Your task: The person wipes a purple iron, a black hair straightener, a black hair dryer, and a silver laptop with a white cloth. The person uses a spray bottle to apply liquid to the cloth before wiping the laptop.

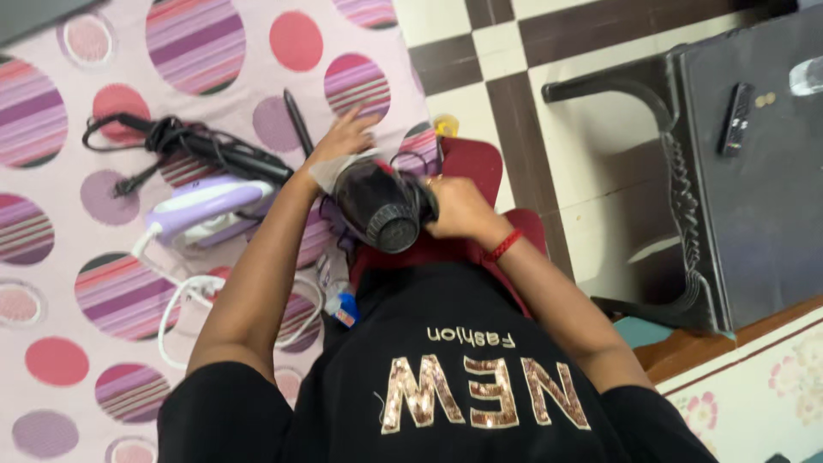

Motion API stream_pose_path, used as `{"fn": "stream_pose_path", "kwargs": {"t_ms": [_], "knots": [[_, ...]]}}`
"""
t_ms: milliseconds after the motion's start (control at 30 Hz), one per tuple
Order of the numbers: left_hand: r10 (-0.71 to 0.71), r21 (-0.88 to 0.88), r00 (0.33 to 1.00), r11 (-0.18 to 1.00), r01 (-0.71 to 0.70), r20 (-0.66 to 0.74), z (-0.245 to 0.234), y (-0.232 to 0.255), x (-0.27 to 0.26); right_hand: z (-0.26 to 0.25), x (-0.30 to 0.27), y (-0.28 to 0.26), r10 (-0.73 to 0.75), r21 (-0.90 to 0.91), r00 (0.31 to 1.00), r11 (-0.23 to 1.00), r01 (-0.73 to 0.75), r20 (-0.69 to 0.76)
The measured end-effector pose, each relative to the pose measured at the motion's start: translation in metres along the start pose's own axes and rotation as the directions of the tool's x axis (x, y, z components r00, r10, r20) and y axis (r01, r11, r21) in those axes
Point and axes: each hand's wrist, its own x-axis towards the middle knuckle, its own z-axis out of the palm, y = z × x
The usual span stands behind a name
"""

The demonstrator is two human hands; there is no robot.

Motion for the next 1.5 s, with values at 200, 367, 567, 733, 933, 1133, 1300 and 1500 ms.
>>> {"fn": "stream_pose_path", "kwargs": {"t_ms": [200, 367, 567, 733, 933, 1133, 1300, 1500], "knots": [[-0.175, 0.225, 0.984, 0.957, 0.180, -0.042, -0.004, 0.163, 0.046, 0.002, 0.020, 0.044, -0.191, -0.427, 0.971, 0.897, 0.112, -0.147], [-0.201, 0.322, 0.979, 0.925, 0.203, -0.038, 0.019, 0.143, 0.029, 0.030, 0.021, 0.047, -0.085, -0.532, 0.996, 0.846, 0.049, -0.043], [-0.360, 0.333, 0.933, 0.882, 0.334, 0.017, 0.048, 0.043, 0.062, 0.052, 0.016, 0.054, 0.012, -0.520, 1.000, 0.854, -0.005, 0.012], [-0.482, 0.196, 0.859, 0.838, 0.509, -0.173, 0.051, 0.008, 0.118, 0.045, 0.027, 0.059, 0.075, -0.454, 0.993, 0.891, -0.025, 0.092], [-0.517, 0.086, 0.850, 0.847, 0.525, -0.099, 0.054, 0.070, 0.027, 0.051, 0.023, 0.061, 0.082, -0.469, 0.996, 0.881, -0.061, 0.026], [-0.608, 0.120, 0.779, 0.771, 0.625, -0.150, 0.070, 0.082, 0.007, 0.049, 0.026, 0.065, 0.118, -0.482, 0.989, 0.874, -0.059, 0.094], [-0.639, 0.120, 0.737, 0.732, 0.671, -0.222, 0.081, 0.036, 0.055, 0.054, 0.025, 0.067, 0.124, -0.501, 0.989, 0.863, -0.069, 0.077], [-0.658, 0.127, 0.705, 0.701, 0.702, -0.266, 0.078, 0.008, 0.117, 0.055, 0.025, 0.069, 0.099, -0.502, 0.994, 0.862, -0.067, 0.037]]}}
